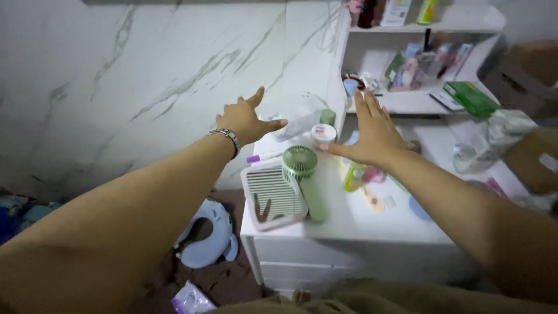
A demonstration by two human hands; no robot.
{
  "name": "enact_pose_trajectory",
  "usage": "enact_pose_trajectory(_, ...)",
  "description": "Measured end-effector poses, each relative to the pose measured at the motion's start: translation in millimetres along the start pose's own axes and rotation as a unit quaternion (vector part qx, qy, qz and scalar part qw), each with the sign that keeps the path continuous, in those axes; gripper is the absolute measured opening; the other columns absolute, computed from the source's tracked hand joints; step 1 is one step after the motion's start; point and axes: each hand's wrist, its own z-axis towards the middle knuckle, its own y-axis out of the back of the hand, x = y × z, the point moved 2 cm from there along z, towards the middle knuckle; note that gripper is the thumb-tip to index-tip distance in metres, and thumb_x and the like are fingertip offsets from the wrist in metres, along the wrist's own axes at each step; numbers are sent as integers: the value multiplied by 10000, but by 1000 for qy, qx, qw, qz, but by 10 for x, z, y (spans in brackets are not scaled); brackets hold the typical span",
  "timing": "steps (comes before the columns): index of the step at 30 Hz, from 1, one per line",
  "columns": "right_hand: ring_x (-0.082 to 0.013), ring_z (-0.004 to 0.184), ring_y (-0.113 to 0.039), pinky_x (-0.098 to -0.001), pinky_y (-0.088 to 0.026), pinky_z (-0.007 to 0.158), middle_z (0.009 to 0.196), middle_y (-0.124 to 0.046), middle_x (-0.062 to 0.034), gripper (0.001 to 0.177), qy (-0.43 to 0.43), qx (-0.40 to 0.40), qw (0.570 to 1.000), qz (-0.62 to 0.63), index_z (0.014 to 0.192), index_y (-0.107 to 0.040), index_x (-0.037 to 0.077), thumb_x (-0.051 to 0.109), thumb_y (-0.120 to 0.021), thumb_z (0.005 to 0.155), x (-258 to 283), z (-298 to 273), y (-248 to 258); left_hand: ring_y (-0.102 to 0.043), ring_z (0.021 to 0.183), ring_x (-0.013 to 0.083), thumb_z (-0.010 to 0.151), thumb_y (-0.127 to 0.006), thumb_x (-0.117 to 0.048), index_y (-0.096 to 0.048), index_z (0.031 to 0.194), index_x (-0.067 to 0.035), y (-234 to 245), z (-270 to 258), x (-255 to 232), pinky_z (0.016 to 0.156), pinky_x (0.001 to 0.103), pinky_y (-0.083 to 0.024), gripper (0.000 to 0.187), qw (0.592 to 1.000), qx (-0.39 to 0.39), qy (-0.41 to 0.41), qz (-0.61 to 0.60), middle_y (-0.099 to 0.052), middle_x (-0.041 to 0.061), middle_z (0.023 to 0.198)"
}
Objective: Organizing skincare products, makeup brushes, and other personal items on a dresser and shelf.
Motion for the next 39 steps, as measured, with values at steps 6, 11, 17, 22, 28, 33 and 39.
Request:
enact_pose_trajectory(6, -438, 1561, -175, -452, -229, 1242, 1661, -129, -311, 1441, 69, -32, 996, 37, 1592, -113, -59, 761, -817, 638, -341, 846, -335, -590, 1287, 370, 721, -766, -740, -196, 1624, -108, -422, 910, 216, 1063, 435, -487, 1242, 996, -25, -36, -80, -573, 245, 1415)
enact_pose_trajectory(11, -441, 1531, -191, -465, -241, 1218, 1662, -108, -311, 1452, 46, 3, 997, 61, 1599, -88, -45, 753, -812, 625, -387, 1372, -418, -630, 1249, 367, 767, -745, -668, -196, 1630, -73, -414, 1219, 232, 1041, 420, -524, 1184, 993, -39, 25, -108, -594, 274, 1378)
enact_pose_trajectory(17, -432, 1523, -225, -469, -267, 1209, 1662, -131, -301, 1440, 41, 19, 997, 59, 1602, -100, -23, 737, -827, 619, -382, 1687, -524, -586, 1265, 391, 783, -763, -664, -209, 1611, -76, -363, 1623, 295, 1023, 421, -515, 1156, 994, -65, 14, -85, -556, 297, 1386)
enact_pose_trajectory(22, -403, 1521, -221, -459, -304, 1169, 1669, -111, -265, 1455, 17, 40, 996, 75, 1593, -60, 12, 705, -847, 584, -317, 1884, -549, -626, 1230, 384, 768, -759, -661, -212, 1620, -97, -209, 1858, 275, 1029, 397, -520, 1158, 992, -54, 6, -111, -522, 301, 1428)
enact_pose_trajectory(28, -448, 1478, -280, -456, -321, 1177, 1582, -239, -329, 1433, 17, 61, 994, 88, 1588, -74, -34, 666, -875, 628, -425, 2165, -842, -594, 1310, 374, 676, -787, -721, -216, 1600, 17, -415, 2158, 402, 1088, 382, -494, 1314, 993, -2, 33, -114, -559, 311, 1420)
enact_pose_trajectory(33, -429, 1388, -438, -453, -407, 1132, 1482, -432, -284, 1260, 12, 55, 996, 67, 1573, -266, 27, 536, -891, 605, -614, 2461, -1322, -493, 1382, 410, 489, -877, -760, -163, 1552, 129, -783, 2292, 547, 1135, 378, -422, 1559, 985, 45, 16, -168, -439, 354, 1481)
enact_pose_trajectory(39, -408, 1401, -432, -429, -402, 1151, 1515, -392, -274, 1435, -16, 212, 977, 30, 1597, -178, 35, 589, -938, 514, -513, 2592, -1538, -536, 1372, 408, 501, -891, -789, -292, 1482, 207, -1423, 2471, 685, 1152, 372, -440, 1521, 974, 187, -5, -128, -492, 384, 1448)
